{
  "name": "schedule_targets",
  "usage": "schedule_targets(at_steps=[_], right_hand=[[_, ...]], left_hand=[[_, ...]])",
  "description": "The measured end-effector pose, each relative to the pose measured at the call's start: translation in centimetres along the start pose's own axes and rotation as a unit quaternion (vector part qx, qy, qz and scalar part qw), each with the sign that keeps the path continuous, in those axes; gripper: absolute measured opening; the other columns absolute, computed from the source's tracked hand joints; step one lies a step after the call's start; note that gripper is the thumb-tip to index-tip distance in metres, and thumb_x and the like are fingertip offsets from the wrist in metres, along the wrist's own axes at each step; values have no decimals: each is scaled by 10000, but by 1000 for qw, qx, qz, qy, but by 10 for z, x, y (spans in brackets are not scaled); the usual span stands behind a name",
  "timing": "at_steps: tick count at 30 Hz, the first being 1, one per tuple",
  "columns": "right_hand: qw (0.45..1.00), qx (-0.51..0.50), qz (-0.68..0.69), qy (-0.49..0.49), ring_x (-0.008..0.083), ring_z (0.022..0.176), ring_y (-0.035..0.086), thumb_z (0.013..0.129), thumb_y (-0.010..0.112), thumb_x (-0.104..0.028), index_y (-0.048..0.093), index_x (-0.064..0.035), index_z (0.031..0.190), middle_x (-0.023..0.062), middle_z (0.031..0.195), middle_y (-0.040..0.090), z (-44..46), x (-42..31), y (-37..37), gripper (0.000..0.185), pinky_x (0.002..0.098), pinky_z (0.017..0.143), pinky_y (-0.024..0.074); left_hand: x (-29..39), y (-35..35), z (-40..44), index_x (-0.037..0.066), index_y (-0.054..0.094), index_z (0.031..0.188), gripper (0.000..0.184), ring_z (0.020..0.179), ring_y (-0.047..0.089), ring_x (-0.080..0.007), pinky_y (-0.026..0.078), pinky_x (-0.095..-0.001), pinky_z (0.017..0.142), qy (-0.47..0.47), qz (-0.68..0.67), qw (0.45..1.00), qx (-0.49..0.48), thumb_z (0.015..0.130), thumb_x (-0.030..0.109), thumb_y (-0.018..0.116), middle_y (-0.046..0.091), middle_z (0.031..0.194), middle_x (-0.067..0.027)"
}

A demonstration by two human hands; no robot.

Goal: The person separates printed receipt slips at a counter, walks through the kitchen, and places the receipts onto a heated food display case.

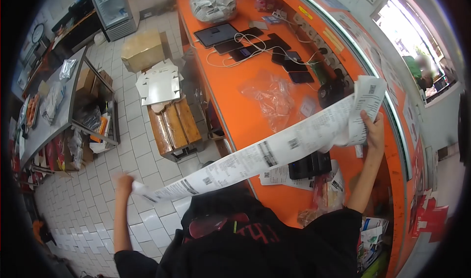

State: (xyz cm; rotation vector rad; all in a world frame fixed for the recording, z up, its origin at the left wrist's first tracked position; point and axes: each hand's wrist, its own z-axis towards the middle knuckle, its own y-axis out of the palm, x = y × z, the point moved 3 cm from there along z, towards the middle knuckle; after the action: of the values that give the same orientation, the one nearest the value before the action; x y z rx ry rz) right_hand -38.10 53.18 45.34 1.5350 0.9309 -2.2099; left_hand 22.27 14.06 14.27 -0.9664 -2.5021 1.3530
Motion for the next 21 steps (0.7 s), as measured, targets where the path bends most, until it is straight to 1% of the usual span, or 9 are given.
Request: schedule_targets(at_steps=[1,2,4,7,10,14,17,19,21], right_hand=[[1000,-10,11,-7,111,686,592,801,636,-156,610,68,901,90,813,643,-5,-9,16,247,236,634,463],[999,-35,-6,-13,101,672,578,797,648,-188,608,46,876,86,811,638,-11,-23,38,251,233,618,452],[996,-81,-19,-21,109,668,581,792,651,-182,615,52,868,90,808,640,-15,-36,69,249,234,612,453],[996,-84,-37,-2,106,674,589,787,642,-143,629,60,882,93,791,649,-17,-47,82,224,234,614,459],[997,-45,-41,38,113,648,582,788,642,-153,621,64,880,87,773,640,-24,-44,58,236,232,609,455],[984,-89,-104,115,130,726,590,784,630,-126,615,64,900,89,817,641,-39,-32,43,223,243,644,459],[977,-75,-200,-7,159,879,578,745,651,-88,622,55,924,144,1076,572,-40,-40,48,231,276,694,466],[967,-160,-192,-42,202,1016,531,725,647,-62,612,48,946,143,1205,485,-39,-75,58,249,307,797,445],[898,-389,-137,-152,262,1059,511,741,649,-100,602,44,977,132,1196,491,-29,-85,90,280,328,871,411]], left_hand=[[56,-47,-16,89,582,1088,316,1107,476,-292,289,-469,1000,133,-280,945,107,795,206,559,543,1145,-118],[121,-110,-37,63,476,1206,407,1148,444,-291,300,-332,1008,276,-369,885,63,857,271,500,492,1225,-116],[221,-165,-60,71,322,1328,558,1230,366,-241,280,-351,1015,465,-533,707,15,868,336,496,423,1297,-139],[303,-203,-78,41,399,1277,597,1085,492,-168,404,-290,879,573,-537,615,-70,788,285,640,521,1191,-134],[315,-232,-100,21,534,1149,484,922,564,-116,445,-254,763,491,-553,665,-104,744,231,694,624,1006,-85],[307,-244,-107,25,613,982,296,726,620,-164,461,-273,637,524,-510,679,72,771,226,667,643,807,-105],[304,-248,-111,41,603,944,240,596,599,-263,458,-331,546,509,-444,729,114,834,253,580,599,684,-142],[301,-253,-112,48,599,943,240,573,588,-289,455,-353,528,502,-398,755,137,851,265,550,587,654,-148],[303,-258,-120,54,589,958,252,580,579,-317,458,-374,530,532,-284,785,142,873,274,499,584,634,-149]])
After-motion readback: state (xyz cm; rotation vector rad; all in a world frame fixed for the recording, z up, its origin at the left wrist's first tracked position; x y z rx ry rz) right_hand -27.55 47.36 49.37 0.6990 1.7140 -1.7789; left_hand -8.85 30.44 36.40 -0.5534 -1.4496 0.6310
